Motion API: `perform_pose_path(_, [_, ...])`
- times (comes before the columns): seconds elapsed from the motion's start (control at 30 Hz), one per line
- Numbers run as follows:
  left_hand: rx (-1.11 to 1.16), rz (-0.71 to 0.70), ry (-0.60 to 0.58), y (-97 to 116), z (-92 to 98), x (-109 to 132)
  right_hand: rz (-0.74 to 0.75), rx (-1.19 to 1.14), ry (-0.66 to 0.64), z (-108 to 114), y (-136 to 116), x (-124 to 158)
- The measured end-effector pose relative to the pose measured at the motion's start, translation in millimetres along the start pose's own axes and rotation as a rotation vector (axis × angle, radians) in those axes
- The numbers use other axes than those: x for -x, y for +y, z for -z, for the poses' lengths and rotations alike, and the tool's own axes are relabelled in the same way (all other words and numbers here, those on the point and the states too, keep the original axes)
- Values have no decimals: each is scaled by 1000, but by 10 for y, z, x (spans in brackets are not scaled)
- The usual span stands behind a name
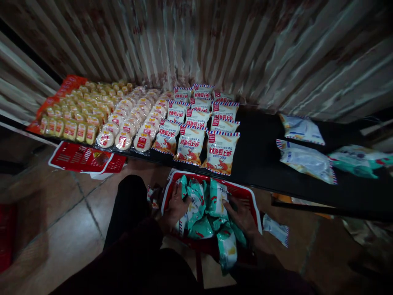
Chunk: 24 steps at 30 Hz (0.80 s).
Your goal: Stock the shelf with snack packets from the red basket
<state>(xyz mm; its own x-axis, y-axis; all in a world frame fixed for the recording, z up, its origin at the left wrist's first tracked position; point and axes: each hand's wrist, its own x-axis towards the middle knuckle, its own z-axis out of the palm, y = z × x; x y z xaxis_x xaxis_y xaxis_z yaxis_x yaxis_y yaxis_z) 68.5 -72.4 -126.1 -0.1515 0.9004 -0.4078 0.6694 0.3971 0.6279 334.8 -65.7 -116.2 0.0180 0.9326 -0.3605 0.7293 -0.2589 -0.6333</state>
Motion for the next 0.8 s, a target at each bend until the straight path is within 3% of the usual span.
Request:
perform_pose_path(0.33, [39,33,44,75,17,68,63,-23,-45,36,28,3])
perform_pose_path(0.47, [57,-3,52,90,37,56,24,-12,-23,5,35,-8])
perform_pose_path(0.8, [32,-23,62,55,-12,48,19,-17,-16,48,-104,73])
